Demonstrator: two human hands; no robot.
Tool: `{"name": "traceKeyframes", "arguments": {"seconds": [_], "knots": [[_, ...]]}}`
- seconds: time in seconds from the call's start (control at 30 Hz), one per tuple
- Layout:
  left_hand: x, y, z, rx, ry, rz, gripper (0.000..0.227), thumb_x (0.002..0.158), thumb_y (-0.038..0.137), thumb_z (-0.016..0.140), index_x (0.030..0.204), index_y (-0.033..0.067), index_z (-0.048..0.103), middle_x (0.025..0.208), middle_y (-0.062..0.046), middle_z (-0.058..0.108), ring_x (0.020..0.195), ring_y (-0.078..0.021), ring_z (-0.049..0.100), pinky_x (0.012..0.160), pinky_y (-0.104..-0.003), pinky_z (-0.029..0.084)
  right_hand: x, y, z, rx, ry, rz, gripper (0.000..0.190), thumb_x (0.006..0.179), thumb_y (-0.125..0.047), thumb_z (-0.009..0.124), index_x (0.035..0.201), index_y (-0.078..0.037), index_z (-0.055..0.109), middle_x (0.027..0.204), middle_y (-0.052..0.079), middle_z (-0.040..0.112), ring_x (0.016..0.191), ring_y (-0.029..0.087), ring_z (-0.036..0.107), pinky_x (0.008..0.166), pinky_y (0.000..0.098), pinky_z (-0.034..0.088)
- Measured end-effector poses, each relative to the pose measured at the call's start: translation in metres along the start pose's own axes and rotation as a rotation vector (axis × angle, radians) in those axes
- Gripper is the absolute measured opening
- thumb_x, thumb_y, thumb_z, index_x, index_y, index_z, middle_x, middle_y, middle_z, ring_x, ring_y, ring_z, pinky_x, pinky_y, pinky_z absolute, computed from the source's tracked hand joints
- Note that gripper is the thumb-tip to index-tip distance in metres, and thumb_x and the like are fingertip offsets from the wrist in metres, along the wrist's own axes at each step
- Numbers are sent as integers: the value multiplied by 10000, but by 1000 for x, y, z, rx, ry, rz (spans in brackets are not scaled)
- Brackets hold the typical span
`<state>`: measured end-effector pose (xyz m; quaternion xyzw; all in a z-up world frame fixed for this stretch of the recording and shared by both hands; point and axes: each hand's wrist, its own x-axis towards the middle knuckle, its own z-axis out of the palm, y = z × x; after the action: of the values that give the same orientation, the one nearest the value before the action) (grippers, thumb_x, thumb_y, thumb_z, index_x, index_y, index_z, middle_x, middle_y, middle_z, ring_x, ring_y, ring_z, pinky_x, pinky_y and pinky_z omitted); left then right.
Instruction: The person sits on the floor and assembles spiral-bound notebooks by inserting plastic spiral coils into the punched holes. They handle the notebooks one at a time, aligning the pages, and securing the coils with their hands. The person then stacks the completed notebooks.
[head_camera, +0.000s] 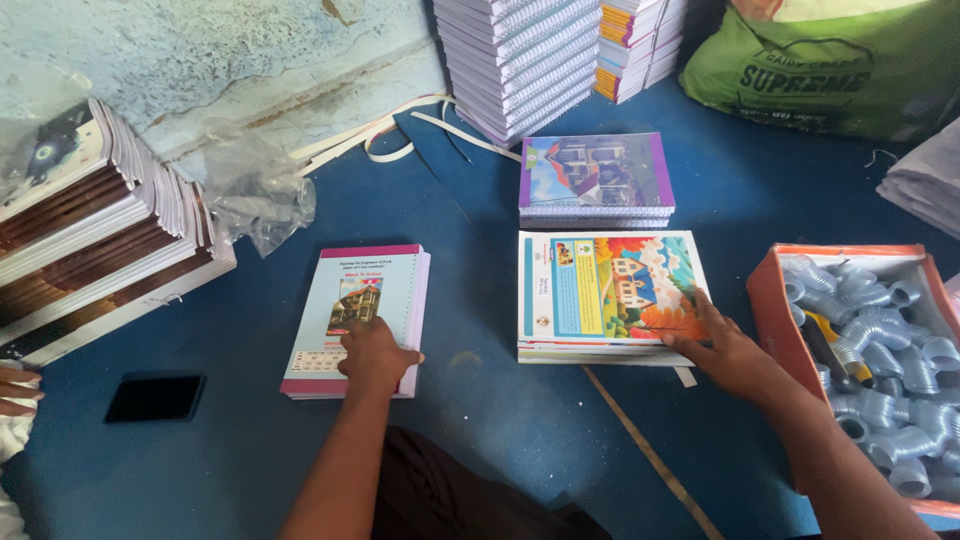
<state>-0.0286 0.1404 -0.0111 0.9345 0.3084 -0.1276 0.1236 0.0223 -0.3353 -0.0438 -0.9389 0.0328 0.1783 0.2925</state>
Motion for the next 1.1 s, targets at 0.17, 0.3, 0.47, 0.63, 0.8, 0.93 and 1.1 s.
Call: {"name": "traceKeyframes", "arguments": {"seconds": [0.17, 0.3, 0.47, 0.63, 0.8, 0.93, 1.1], "knots": [[5, 6, 7, 93, 6, -8, 997, 711, 416, 939, 1484, 79, 408, 1485, -190, 391, 1390, -367, 386, 974, -596, 519, 0, 0, 0, -22, -8, 28, 1113, 760, -754, 539, 1657, -236, 131, 1585, 304, 321, 1452, 511, 368, 1125, 670, 389], [9, 5, 12, 118, 28, -6, 981, 720, 364, 922, 1495, 76, 394, 1456, -177, 410, 1373, -367, 403, 938, -570, 549, 0, 0, 1, -9, 4, -1, 1127, 749, -763, 550, 1647, -227, 132, 1574, 307, 330, 1441, 512, 382, 1128, 674, 384], [14, 2, 12, 79, 39, -17, 852, 719, 320, 904, 1425, 82, 491, 1421, -152, 458, 1331, -368, 466, 944, -548, 561, 3, 3, 2, -6, -6, 12, 1138, 748, -767, 544, 1651, -211, 130, 1579, 308, 324, 1442, 516, 378, 1121, 694, 373], [14, 1, 9, 50, 38, -4, 757, 708, 306, 901, 1342, 52, 575, 1390, -153, 495, 1283, -377, 513, 931, -527, 585, 2, 3, 2, -14, -13, 22, 1140, 752, -766, 530, 1653, -198, 125, 1581, 305, 324, 1446, 517, 370, 1113, 708, 371], [12, -2, 5, 18, 65, 29, 664, 692, 320, 899, 1248, 51, 654, 1323, -168, 557, 1246, -385, 550, 962, -487, 572, 2, 3, 3, -17, -7, 32, 1140, 749, -765, 536, 1653, -200, 136, 1586, 306, 321, 1448, 513, 375, 1119, 695, 379], [11, -4, 2, -10, 73, 47, 601, 679, 332, 903, 1170, 50, 703, 1285, -167, 600, 1211, -377, 600, 966, -453, 571, 1, 1, 1, -39, 9, 0, 1129, 766, -769, 539, 1646, -185, 140, 1585, 312, 313, 1464, 505, 342, 1132, 674, 364], [10, -5, 1, -22, 88, 59, 566, 672, 340, 904, 1123, 46, 729, 1234, -173, 650, 1170, -353, 647, 965, -440, 572, -4, -5, -2, -39, 6, 7, 1111, 773, -759, 536, 1650, -203, 141, 1589, 306, 312, 1463, 500, 347, 1134, 667, 367]]}}
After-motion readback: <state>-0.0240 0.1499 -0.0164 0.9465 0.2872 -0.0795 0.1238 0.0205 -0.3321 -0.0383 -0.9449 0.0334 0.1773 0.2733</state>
